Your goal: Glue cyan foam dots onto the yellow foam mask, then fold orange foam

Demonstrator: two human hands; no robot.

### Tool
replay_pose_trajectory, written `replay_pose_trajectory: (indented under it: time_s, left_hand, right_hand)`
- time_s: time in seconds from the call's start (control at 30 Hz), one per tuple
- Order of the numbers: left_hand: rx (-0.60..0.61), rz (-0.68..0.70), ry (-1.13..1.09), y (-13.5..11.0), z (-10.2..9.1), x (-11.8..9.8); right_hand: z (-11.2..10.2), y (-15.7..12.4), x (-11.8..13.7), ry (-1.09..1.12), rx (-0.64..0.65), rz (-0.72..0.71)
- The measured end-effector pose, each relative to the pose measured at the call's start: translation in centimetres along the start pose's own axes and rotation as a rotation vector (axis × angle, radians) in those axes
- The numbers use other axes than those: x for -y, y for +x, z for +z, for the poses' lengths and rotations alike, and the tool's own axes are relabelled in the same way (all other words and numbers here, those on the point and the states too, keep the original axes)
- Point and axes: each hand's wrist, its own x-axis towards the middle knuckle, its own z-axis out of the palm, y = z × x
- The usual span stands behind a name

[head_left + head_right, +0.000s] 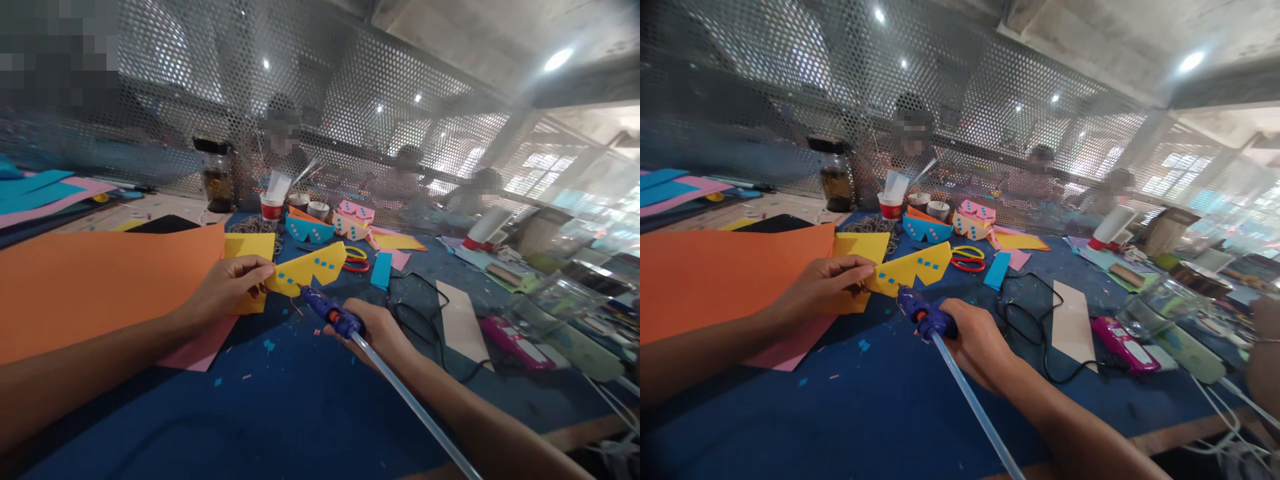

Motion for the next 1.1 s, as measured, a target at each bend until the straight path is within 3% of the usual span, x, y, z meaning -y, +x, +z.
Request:
replay_pose_trajectory:
  time_s: [0.73, 1.1]
  left_hand:
    - [0.000, -0.002, -0.005, 0.1, 0.0, 0.1]
    - [-0.006, -0.025, -0.024, 0.4, -0.2, 0.5]
  right_hand:
    - [0.1, -0.1, -0.1, 0.010, 0.009, -0.003]
    - [-1.6, 0.3, 2.9, 0.311, 0.011, 0.125]
